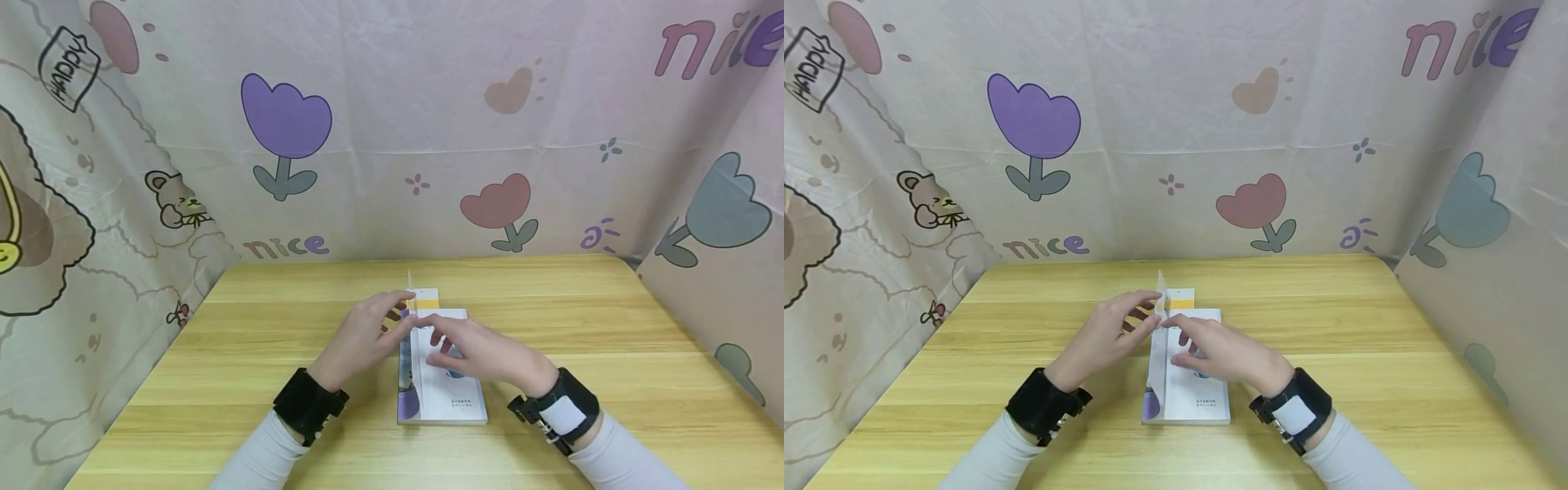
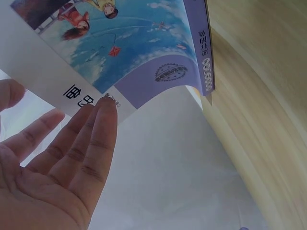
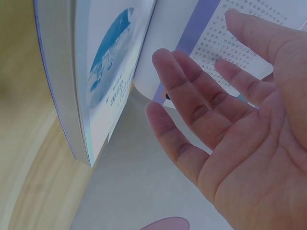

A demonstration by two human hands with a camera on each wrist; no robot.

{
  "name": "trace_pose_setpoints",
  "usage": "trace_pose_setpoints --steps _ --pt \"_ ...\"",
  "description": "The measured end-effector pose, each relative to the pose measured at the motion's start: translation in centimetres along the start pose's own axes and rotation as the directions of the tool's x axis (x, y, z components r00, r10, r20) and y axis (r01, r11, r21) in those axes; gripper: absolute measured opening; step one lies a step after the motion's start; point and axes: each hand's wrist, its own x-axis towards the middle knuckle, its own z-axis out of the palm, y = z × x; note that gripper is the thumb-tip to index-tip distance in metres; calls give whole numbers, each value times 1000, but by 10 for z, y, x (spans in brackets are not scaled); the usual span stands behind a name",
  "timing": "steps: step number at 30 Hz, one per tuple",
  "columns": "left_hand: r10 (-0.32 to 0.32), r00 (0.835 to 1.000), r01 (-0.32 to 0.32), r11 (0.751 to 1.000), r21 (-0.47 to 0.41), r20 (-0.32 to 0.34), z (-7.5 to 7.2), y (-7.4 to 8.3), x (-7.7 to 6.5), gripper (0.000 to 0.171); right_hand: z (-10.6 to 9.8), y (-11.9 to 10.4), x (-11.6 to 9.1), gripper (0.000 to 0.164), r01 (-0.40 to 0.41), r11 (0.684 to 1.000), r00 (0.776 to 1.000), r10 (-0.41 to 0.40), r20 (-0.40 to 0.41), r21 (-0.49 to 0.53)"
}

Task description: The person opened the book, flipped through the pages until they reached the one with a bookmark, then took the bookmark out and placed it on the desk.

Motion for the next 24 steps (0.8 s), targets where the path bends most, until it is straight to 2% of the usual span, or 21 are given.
trace_pose_setpoints --steps 7,14,24 --pt "-27 999 28 999 28 -29 -7 -2 0 29 3 -3 1 56 14 1000 1000 -14 18 4" --pt "-16 997 22 996 88 -75 -12 -8 0 24 7 -7 2 51 52 998 999 -52 -8 -26" --pt "-87 992 99 985 139 -86 -16 -15 -1 15 14 -14 5 42 118 990 992 -121 -27 -75"
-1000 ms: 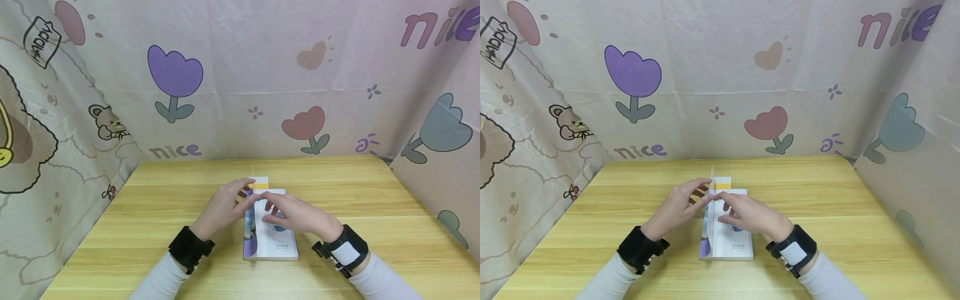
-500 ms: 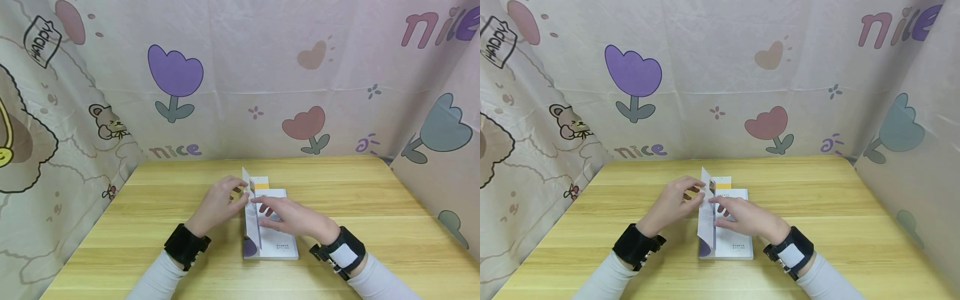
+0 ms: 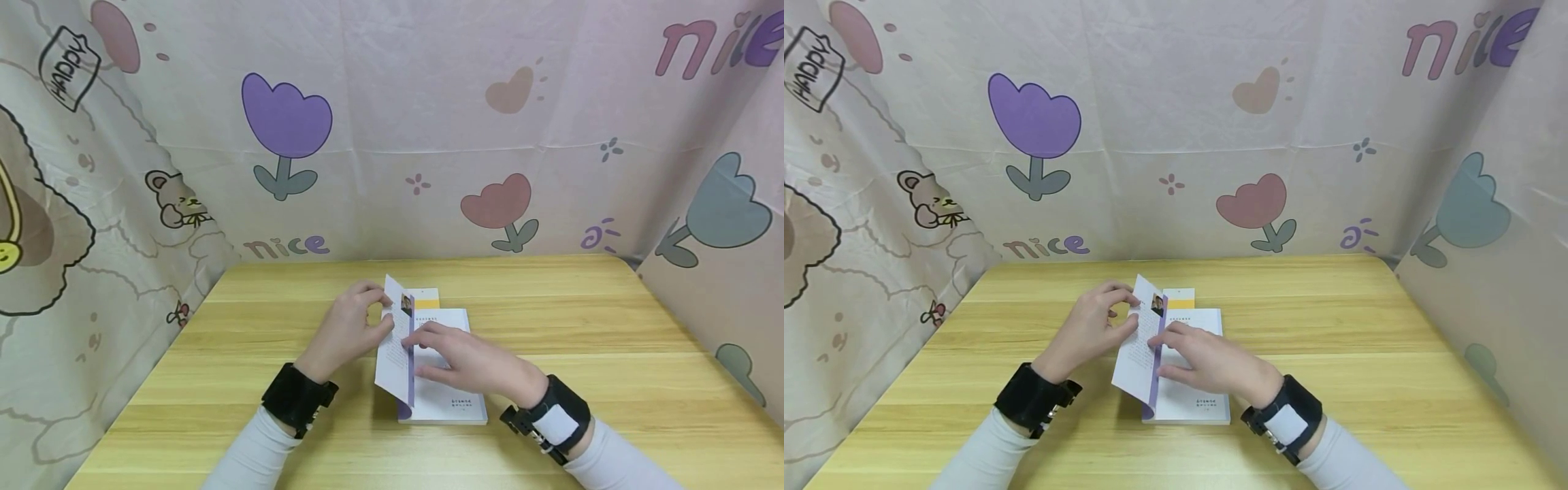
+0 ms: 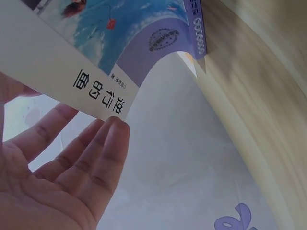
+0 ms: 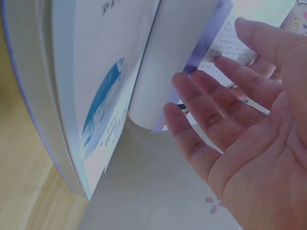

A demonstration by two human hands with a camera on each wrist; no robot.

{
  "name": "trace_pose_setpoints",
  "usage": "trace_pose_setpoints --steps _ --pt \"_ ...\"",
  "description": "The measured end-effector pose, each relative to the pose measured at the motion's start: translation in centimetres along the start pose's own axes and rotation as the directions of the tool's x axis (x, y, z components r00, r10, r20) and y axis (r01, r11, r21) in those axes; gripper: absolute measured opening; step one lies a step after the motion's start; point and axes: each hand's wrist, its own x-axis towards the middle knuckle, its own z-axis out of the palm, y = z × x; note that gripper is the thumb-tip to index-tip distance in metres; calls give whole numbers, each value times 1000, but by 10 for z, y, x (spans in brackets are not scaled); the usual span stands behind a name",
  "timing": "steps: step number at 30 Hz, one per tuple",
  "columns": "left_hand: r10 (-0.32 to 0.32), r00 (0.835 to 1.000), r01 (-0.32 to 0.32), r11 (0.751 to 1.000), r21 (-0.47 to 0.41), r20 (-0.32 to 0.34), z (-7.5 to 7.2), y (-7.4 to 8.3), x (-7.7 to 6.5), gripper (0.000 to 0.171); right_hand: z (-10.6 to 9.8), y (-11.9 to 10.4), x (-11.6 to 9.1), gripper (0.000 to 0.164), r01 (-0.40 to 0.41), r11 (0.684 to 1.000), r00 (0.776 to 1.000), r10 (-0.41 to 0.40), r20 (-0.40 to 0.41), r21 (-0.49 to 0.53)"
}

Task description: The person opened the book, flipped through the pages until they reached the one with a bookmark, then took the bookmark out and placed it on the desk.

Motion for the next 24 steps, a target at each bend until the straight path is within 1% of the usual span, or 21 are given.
trace_pose_setpoints --steps 3,5,9,12,15,18,20,24 --pt "-4 1000 4 1000 23 6 -1 -2 0 13 3 -2 1 41 19 1000 1000 -19 0 -2" --pt "-18 1000 17 999 47 20 -2 -3 1 13 4 -3 1 40 31 1000 1000 -31 -2 -1" --pt "-80 994 72 993 98 79 -7 -6 2 13 8 -5 1 39 45 999 999 -45 -2 -13" --pt "-106 987 89 987 136 122 -8 -9 2 15 11 -6 2 40 29 999 999 -29 15 -27" --pt "-95 983 67 982 177 155 -6 -12 1 18 13 -8 2 43 14 999 999 -13 39 -33" --pt "-74 977 31 978 208 201 -3 -14 0 20 15 -10 3 43 29 999 999 -27 46 -43" --pt "-47 972 -4 976 217 232 -1 -15 -1 21 16 -10 3 43 43 998 998 -40 48 -46" --pt "13 957 -77 975 208 291 2 -17 -5 24 20 -11 3 43 72 995 996 -69 52 -73"
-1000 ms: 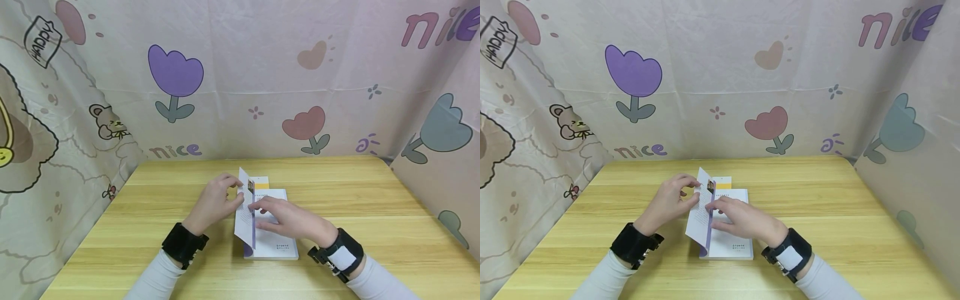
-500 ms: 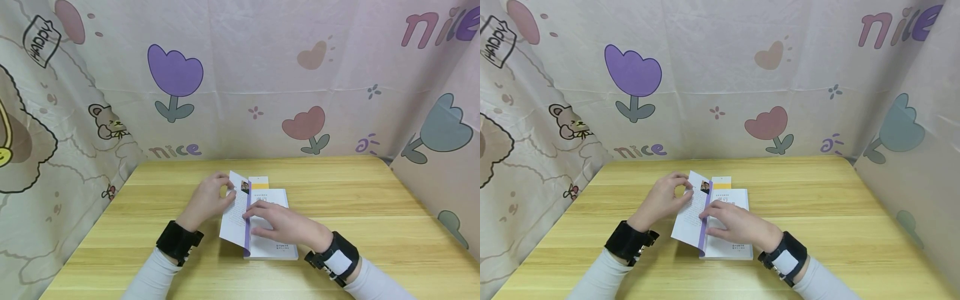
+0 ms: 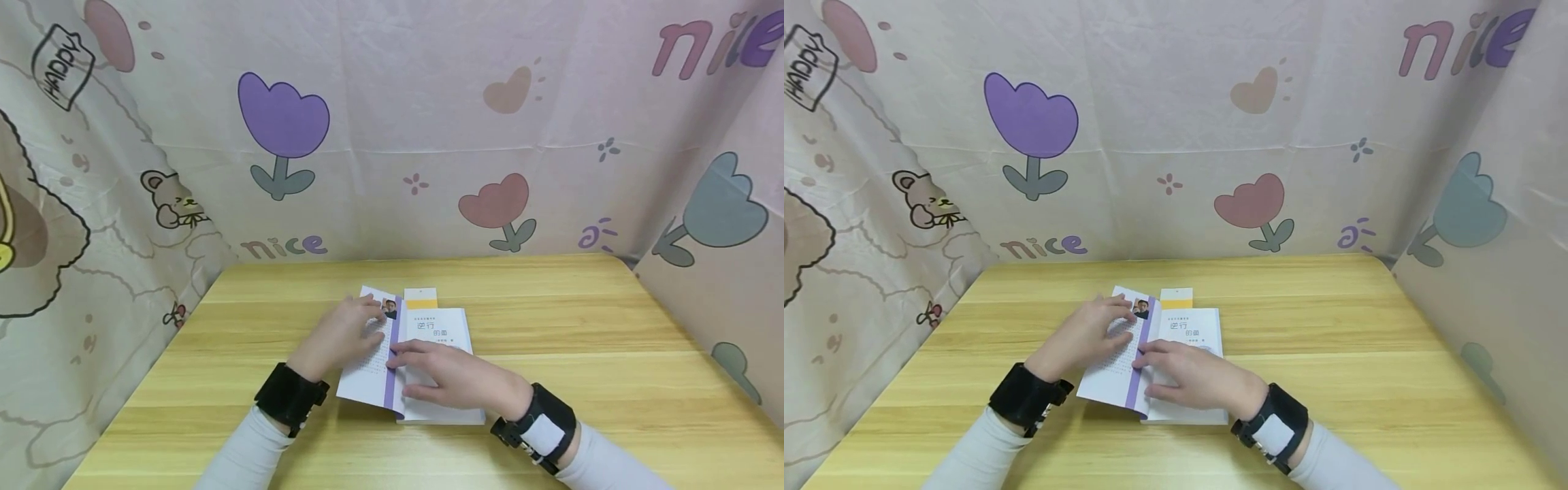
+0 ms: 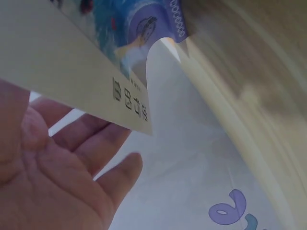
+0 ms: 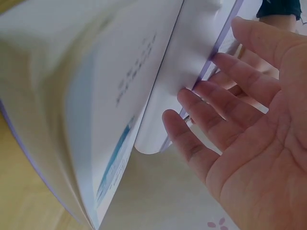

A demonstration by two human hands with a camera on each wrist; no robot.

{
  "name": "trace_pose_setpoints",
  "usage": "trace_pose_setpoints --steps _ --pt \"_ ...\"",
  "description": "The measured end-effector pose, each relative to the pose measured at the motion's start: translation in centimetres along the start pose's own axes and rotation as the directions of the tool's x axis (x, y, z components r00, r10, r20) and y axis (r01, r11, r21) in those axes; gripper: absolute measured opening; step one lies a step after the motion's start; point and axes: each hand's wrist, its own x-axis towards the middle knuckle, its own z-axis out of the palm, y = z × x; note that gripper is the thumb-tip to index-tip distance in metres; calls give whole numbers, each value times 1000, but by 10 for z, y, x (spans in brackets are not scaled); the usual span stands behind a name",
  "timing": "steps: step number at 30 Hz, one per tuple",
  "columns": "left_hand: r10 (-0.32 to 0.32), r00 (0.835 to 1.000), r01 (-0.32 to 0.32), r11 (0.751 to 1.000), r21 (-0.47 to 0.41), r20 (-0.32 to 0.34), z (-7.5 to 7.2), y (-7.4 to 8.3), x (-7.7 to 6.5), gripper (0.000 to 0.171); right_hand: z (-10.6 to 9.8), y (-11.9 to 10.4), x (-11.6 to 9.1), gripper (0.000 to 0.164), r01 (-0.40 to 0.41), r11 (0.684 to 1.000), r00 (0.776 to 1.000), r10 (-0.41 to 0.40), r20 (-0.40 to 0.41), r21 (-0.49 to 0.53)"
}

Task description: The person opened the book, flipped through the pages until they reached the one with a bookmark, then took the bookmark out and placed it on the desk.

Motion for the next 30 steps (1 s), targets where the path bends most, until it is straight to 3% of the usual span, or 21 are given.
trace_pose_setpoints --steps 5,15,22,26,30 --pt "45 998 -44 999 -19 50 6 -1 -9 35 3 -1 0 45 8 1000 1000 -8 9 -3" --pt "14 982 1 997 -79 188 16 -8 -21 50 3 -2 0 49 28 998 998 -31 50 52" --pt "17 974 14 991 -136 224 18 -11 -24 58 -1 -1 1 48 10 999 998 -14 63 53" --pt "18 967 22 988 -151 255 20 -10 -24 69 -13 9 -3 46 -68 995 996 64 67 67" --pt "6 960 39 987 -158 279 21 -9 -25 74 -26 22 -11 44 -220 975 973 220 69 3"
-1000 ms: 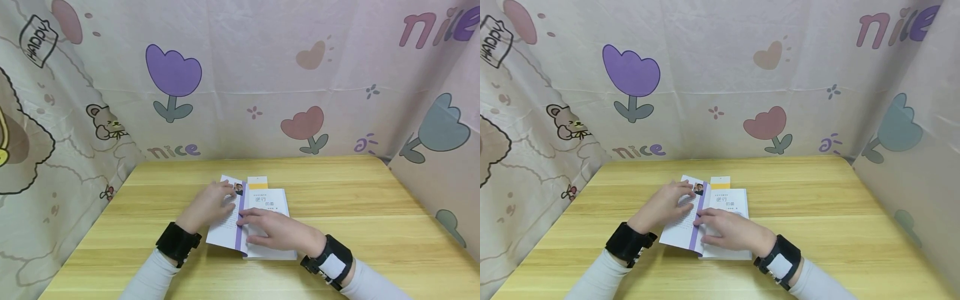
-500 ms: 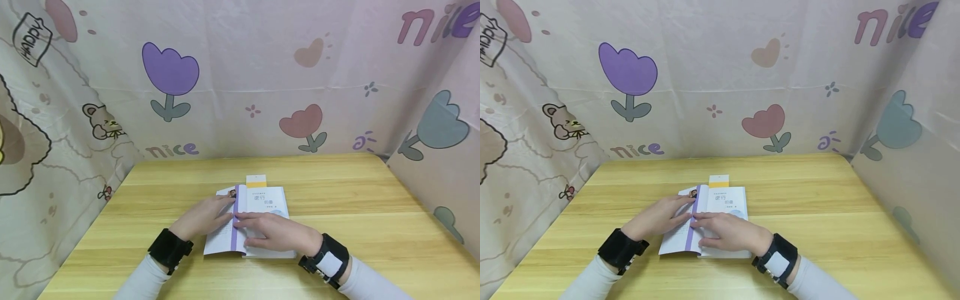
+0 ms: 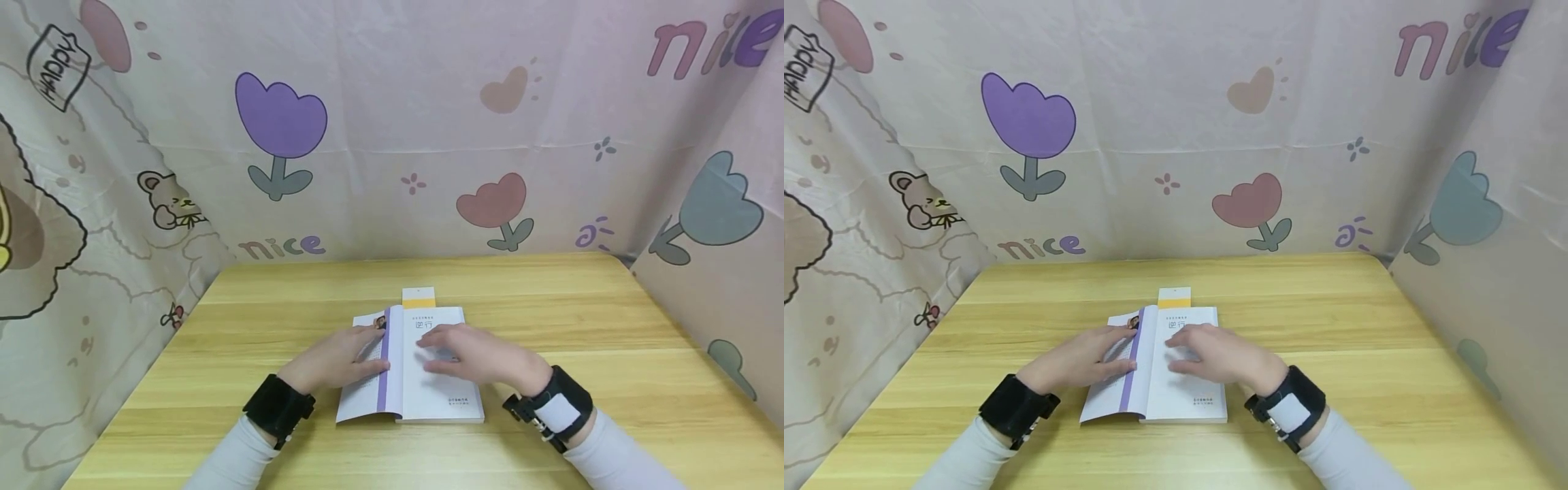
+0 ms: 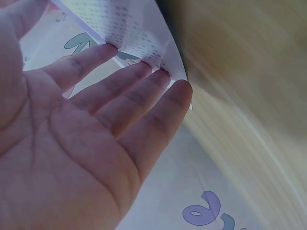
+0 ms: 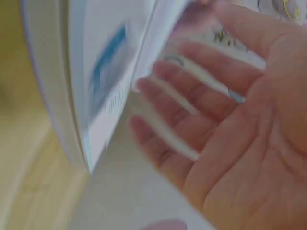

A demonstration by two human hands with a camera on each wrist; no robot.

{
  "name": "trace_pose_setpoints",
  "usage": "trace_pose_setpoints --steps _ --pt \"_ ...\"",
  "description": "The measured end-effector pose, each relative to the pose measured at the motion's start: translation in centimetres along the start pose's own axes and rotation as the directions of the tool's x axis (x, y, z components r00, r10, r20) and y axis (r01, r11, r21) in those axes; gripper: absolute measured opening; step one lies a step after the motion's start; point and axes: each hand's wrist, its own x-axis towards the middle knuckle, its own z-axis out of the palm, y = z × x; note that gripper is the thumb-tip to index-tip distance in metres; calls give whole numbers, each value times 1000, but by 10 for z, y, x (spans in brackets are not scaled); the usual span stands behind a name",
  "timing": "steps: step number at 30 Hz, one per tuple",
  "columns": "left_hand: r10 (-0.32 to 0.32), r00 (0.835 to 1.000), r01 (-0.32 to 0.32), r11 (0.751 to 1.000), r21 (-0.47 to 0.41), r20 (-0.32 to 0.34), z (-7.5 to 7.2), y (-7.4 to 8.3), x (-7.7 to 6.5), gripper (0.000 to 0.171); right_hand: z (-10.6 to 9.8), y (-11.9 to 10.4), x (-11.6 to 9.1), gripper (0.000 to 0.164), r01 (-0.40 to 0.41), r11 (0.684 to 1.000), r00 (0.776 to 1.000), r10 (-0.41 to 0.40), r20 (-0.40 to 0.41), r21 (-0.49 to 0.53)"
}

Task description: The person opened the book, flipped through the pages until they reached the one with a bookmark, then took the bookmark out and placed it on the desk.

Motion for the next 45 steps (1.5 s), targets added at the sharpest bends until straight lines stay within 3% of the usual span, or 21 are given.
trace_pose_setpoints --steps 5,11,19,29,39,45 --pt "-16 1000 16 1000 -3 10 0 1 -1 75 -11 17 -9 37 -208 975 978 208 -9 -82" --pt "-21 1000 21 1000 3 8 2 -1 -1 75 -18 32 -13 14 -301 945 953 302 -8 -130" --pt "-39 999 39 999 7 2 3 0 -1 76 -22 38 -16 27 -341 934 939 344 14 -110" --pt "-53 999 52 998 38 3 4 1 -1 77 -19 38 -14 18 -349 934 935 352 43 -74" --pt "-35 999 35 998 54 -4 6 -2 0 77 -24 37 -13 14 -346 933 937 348 1 -102" --pt "-34 999 35 998 51 -7 6 -2 0 78 -26 37 -14 26 -334 933 943 329 -55 -133"
